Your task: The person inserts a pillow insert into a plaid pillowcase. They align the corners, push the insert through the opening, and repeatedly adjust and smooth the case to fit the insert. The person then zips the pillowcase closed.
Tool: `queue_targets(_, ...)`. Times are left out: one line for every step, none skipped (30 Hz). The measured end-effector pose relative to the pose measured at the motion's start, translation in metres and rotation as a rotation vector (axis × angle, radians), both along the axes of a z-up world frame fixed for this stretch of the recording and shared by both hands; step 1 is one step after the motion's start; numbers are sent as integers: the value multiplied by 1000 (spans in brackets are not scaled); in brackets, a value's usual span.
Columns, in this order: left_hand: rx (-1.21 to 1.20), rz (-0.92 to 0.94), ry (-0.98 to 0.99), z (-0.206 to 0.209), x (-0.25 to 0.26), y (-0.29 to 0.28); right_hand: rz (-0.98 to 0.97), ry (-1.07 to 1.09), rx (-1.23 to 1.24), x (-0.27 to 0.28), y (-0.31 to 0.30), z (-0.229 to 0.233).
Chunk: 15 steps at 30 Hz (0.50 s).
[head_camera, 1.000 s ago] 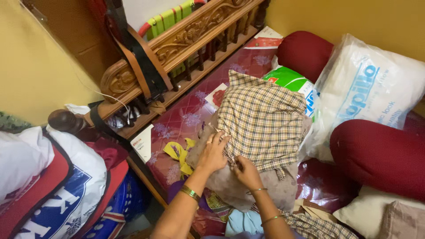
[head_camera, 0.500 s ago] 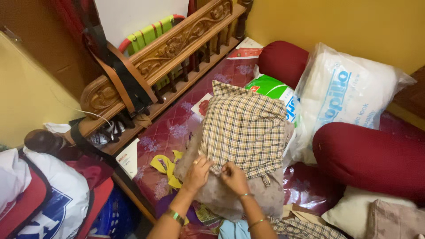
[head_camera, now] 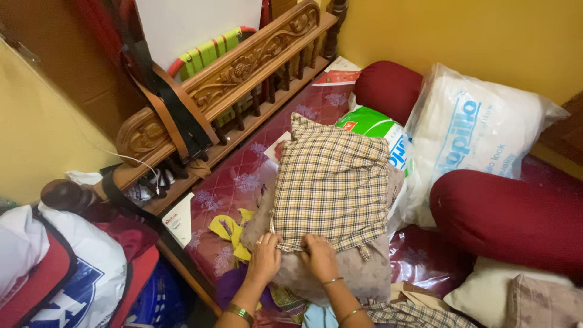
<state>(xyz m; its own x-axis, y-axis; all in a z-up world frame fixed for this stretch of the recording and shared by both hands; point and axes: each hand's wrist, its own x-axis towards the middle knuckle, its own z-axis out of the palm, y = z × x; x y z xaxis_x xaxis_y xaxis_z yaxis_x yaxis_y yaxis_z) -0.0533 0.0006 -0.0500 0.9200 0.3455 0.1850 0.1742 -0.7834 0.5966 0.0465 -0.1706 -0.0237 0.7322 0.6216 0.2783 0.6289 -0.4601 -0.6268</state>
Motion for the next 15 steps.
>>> queue_targets(-14, 4, 22, 5, 0, -1, 13, -102, 24, 1, -3, -5)
queue_targets(-25, 10, 39, 12, 2, -2, -2, -130, -105, 8, -8, -9)
queue_targets(-7, 9, 62, 20, 4, -2, -17, -157, -233, 16, -16, -14)
queue_targets(6, 8, 88, 26, 2, -6, -32, -182, -367, 23, -27, -19)
queue_targets(19, 6, 113, 32, 1, -9, -66, -220, -453, 31, -37, -23)
queue_targets(31, -6, 126, 38, 0, -14, -102, -256, -543, 43, -49, -25)
queue_targets(43, -18, 139, 42, -1, -18, -163, -268, -499, 57, -60, -25)
queue_targets(57, -29, 150, 44, 0, -22, -222, -284, -452, 72, -69, -23)
queue_targets(44, -23, 136, 45, 1, -27, -296, -237, -490, 83, -81, -19)
queue_targets(33, -17, 123, 44, 3, -31, -370, -188, -526, 92, -91, -12)
queue_targets(21, -11, 111, 41, 4, -33, -419, -128, -550, 97, -99, -6)
queue_targets(37, -4, 122, 38, 9, -32, -468, -67, -570, 101, -103, 0)
queue_targets(53, 3, 134, 33, 16, -30, -518, -6, -589, 104, -105, 6)
queue_targets(67, 10, 148, 29, 21, -30, -533, 68, -571, 102, -106, 10)
queue_targets(79, 26, 201, 25, 26, -29, -548, 143, -552, 100, -105, 12)
